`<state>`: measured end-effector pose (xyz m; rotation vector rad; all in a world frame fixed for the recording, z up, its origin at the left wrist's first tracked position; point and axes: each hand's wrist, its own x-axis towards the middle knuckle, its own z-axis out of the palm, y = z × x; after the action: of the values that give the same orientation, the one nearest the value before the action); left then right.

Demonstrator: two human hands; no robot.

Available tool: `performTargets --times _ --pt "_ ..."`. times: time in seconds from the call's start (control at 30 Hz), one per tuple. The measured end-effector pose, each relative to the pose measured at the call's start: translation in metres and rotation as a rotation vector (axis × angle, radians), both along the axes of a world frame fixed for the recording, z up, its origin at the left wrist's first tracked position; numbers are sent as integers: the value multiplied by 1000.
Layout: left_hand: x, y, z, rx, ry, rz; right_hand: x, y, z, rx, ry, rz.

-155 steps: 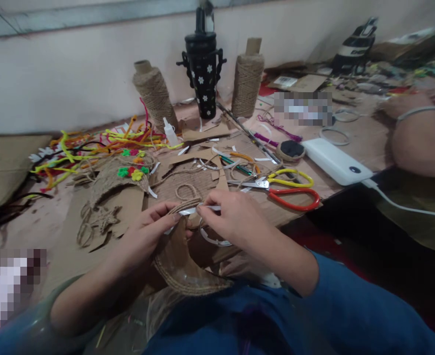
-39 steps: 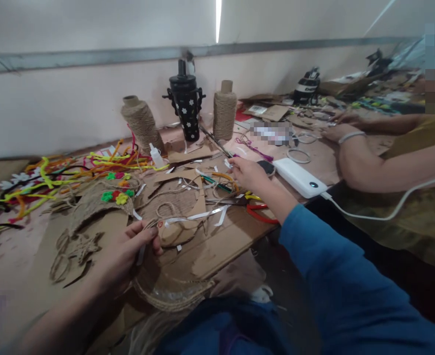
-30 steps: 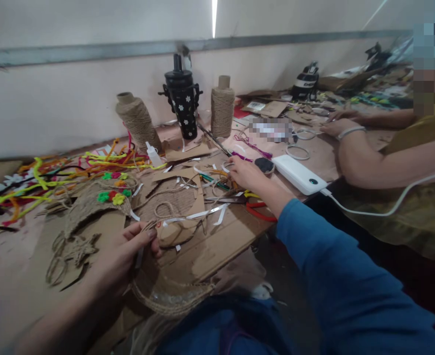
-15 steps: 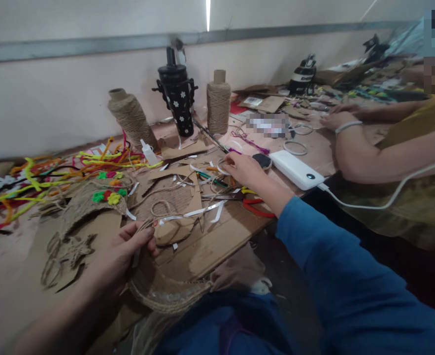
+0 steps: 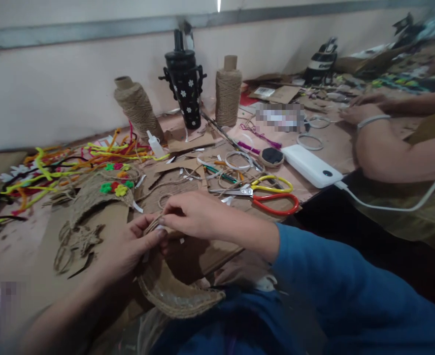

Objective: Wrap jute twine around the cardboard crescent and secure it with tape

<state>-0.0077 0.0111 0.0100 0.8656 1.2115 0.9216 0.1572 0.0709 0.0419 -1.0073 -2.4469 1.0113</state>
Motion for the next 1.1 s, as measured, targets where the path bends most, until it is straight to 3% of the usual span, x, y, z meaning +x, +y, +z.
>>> performTargets --times 0.17,0.33,0.6,0.77,0.8,0.93,1.0,1.1 --pt "-2 0 1 -12 0 -51 -3 2 -5 -119 39 -48" --pt "-4 1 -3 0 -70 -61 3 4 -4 -189 161 -189" --pt "-1 -2 -1 -25 -97 -27 14 4 -14 -85 168 -246" --pt "-2 0 1 -18 -156 49 16 -20 -11 220 310 -475" --pt "-2 0 1 -15 -167 65 15 -26 -11 209 317 -465" --pt "-2 -2 1 25 -193 68 6 -39 -16 -193 278 -312" --pt "-1 -5 2 34 -176 49 0 -37 -22 -370 300 -308" --pt "0 -9 4 35 -121 13 -9 -33 -26 -449 426 -318"
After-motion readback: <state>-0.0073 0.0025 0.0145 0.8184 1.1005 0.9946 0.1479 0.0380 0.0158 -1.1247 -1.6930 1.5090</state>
